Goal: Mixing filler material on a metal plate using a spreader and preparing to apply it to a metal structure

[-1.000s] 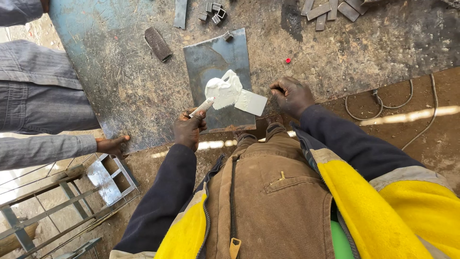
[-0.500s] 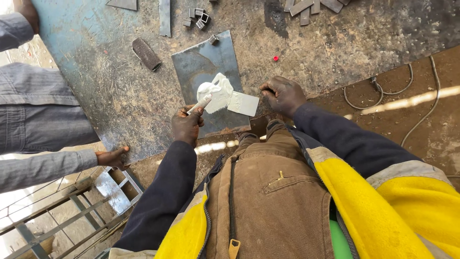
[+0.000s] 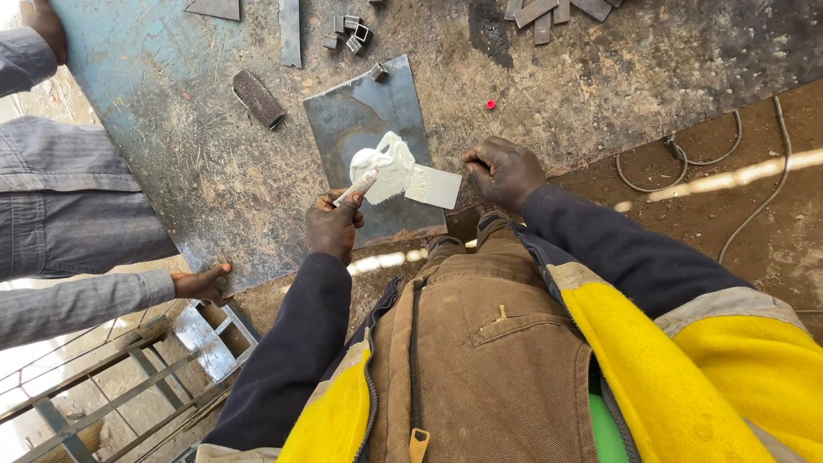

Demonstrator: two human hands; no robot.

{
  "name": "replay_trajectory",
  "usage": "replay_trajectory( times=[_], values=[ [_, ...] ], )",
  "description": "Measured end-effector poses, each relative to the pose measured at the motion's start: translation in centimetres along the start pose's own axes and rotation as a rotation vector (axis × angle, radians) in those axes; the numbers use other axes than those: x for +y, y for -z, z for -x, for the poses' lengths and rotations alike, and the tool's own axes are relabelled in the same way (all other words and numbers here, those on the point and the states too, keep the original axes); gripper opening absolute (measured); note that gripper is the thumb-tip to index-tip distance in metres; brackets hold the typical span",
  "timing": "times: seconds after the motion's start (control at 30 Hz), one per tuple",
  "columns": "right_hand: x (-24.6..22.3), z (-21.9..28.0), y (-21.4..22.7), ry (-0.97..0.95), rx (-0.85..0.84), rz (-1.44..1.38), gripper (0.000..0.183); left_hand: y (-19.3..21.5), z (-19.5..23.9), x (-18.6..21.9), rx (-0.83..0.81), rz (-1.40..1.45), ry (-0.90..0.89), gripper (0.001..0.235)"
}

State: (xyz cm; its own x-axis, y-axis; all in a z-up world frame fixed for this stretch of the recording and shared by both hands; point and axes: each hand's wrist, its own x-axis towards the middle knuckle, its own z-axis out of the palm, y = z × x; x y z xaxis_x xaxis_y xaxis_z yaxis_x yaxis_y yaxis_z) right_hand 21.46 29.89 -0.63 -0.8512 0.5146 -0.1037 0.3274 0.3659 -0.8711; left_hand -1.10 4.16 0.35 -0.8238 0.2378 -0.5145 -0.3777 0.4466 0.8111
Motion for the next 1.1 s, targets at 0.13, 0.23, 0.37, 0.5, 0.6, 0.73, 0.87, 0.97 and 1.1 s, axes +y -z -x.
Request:
replay_trajectory(
  times=[0.13,0.23,0.37,0.5,0.6,0.73,0.87,0.97,1.1],
  values=[
    [-1.8,0.2,0.2,-0.055,-0.034,0.037,0.002,0.2,-0.8,-1.2,0.021,-0.025,0.011,0.026],
    [-4.6,0.6,-0.2,-0.095,-0.146,0.312,0.029,0.0,-0.9,-1.6,0.030,-0.009,0.026,0.029],
    [-3.4,1.0,-2.9,0.036,-0.129,0.581,0.064,-0.4,-0.3,-1.2,0.042,0.001,0.030,0.032],
    [-3.0,1.6,-3.6,0.006,-0.122,0.560,0.064,-0.6,0.1,-0.7,0.052,-0.002,0.028,0.032],
    [-2.4,1.4,-4.1,0.010,-0.083,0.549,0.066,-0.4,0.0,-0.9,0.060,-0.010,0.024,0.031],
    [-1.9,1.5,-4.4,0.015,-0.065,0.545,0.068,-0.4,0.2,-0.7,0.065,-0.017,0.016,0.030],
    [-1.8,1.6,-4.4,0.022,-0.055,0.537,0.068,-0.4,0.1,-0.8,0.056,0.004,-0.002,0.027],
    [-1.9,1.6,-4.3,0.022,-0.061,0.525,0.067,-0.3,0.0,-1.0,0.052,-0.005,0.002,0.025],
    [-1.8,1.6,-4.1,0.020,-0.067,0.530,0.066,-0.1,-0.5,-1.4,0.050,-0.011,-0.003,0.025]
  ],
)
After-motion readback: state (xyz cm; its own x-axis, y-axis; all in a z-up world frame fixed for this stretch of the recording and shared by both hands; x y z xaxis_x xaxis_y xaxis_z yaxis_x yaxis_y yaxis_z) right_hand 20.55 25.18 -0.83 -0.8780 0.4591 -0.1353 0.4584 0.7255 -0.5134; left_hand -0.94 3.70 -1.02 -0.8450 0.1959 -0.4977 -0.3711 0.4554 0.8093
